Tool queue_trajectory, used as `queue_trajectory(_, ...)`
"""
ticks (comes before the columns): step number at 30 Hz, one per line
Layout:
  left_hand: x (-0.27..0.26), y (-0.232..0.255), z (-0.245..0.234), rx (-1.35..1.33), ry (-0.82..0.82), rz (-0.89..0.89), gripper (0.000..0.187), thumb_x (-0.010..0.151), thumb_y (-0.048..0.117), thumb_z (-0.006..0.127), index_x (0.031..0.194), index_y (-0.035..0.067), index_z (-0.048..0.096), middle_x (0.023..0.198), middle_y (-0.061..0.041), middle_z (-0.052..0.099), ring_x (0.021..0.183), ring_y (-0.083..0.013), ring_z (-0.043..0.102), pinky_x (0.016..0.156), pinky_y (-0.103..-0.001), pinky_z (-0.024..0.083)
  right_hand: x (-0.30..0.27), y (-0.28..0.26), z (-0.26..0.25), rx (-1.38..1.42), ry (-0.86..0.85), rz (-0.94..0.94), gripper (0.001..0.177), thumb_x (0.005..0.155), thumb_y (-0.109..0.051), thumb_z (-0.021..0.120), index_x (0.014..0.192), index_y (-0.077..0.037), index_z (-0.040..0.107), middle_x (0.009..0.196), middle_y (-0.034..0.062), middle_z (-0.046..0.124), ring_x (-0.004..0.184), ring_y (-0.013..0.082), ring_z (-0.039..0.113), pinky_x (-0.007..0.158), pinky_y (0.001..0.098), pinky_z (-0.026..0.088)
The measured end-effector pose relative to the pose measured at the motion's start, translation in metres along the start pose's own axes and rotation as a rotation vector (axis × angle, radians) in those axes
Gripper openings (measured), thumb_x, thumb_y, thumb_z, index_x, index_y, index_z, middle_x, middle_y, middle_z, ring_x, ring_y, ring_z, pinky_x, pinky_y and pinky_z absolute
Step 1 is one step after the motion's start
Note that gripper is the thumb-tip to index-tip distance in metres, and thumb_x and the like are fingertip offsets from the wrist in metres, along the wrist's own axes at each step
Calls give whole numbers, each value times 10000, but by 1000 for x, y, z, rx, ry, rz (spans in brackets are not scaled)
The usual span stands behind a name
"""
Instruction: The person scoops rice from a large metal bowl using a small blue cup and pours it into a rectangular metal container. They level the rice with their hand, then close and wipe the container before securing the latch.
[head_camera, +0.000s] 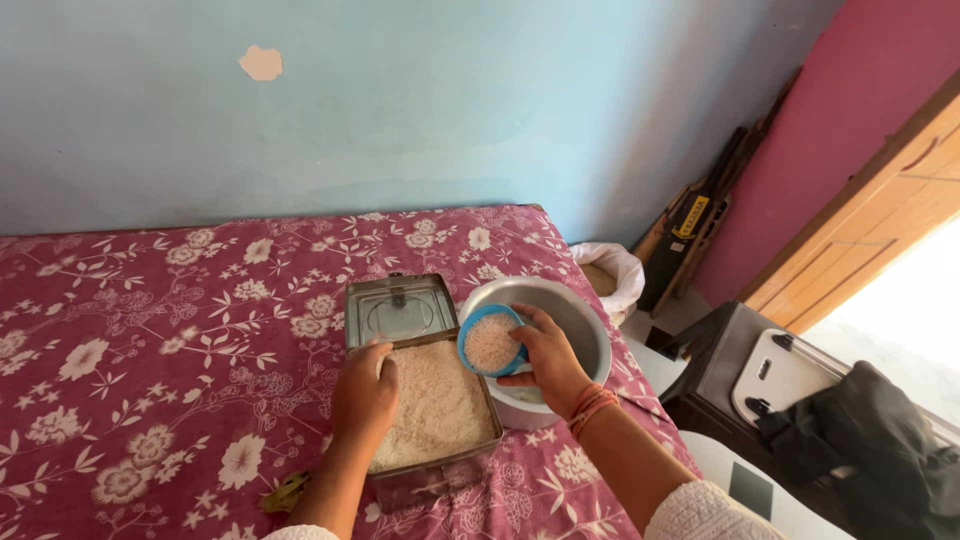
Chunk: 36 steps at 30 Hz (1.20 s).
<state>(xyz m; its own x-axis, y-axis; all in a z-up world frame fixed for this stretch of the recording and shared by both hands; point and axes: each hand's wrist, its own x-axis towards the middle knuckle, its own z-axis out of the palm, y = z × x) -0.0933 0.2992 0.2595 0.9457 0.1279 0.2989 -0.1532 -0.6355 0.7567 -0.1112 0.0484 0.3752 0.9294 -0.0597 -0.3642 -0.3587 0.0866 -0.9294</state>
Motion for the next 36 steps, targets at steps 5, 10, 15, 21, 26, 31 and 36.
queue_trajectory(5, -5, -31, -3, -61, 6, -93, 400, 985, 297, 525, 1271, 63, 678, 1476, -187, 562, 1414, -323, 492, 1171, -445, 378, -11, -5, 9, -108, 33, -47, 527, 934, -163, 567, 1459, -205, 533, 1384, 129, 592, 1157, 302, 671, 818, 490, 668)
queue_trajectory(10, 2, -50, -6, -82, -32, -112, 489, 1004, 357, 451, 1370, 77, 616, 1567, -203, 441, 1507, -388, 308, 1215, -496, 262, -14, -17, 19, -139, 26, -91, 545, 931, -181, 610, 1470, -195, 528, 1375, 113, 597, 1145, 289, 677, 815, 478, 664)
queue_trajectory(15, 10, -64, -8, -77, -113, -169, 590, 1011, 437, 369, 1478, 108, 516, 1639, -188, 324, 1551, -426, 152, 1246, -536, 157, -14, -30, 30, -235, 19, -163, 546, 928, -203, 627, 1468, -191, 547, 1280, 105, 659, 1093, 249, 706, 813, 444, 665)
queue_trajectory(21, 16, -67, -12, -82, -116, -197, 658, 1006, 512, 364, 1517, 110, 464, 1667, -171, 269, 1571, -398, 112, 1259, -531, 127, -9, -40, 36, -254, -3, -228, 540, 937, -209, 627, 1471, -187, 551, 1214, 104, 675, 1062, 225, 703, 805, 426, 659)
queue_trajectory(26, 21, -61, -14, -68, -162, -235, 697, 1015, 557, 302, 1550, 123, 408, 1685, -159, 215, 1582, -374, 72, 1256, -540, 108, -3, -49, 38, -276, 11, -257, 541, 925, -199, 643, 1462, -216, 572, 1126, 81, 697, 999, 199, 707, 770, 403, 653)
queue_trajectory(31, 25, -55, -11, -76, -178, -256, 700, 1018, 561, 278, 1553, 128, 401, 1688, -149, 205, 1582, -358, 76, 1259, -544, 116, 0, -57, 35, -306, 20, -293, 539, 930, -197, 654, 1463, -228, 577, 1085, 77, 695, 944, 175, 692, 730, 371, 642)
queue_trajectory(36, 24, -50, -6, -114, -173, -261, 685, 1015, 546, 296, 1534, 122, 435, 1680, -147, 245, 1587, -346, 95, 1258, -537, 150, -1, -61, 30, -307, 17, -346, 529, 933, -193, 647, 1457, -218, 580, 1055, 54, 702, 903, 154, 689, 686, 341, 624)
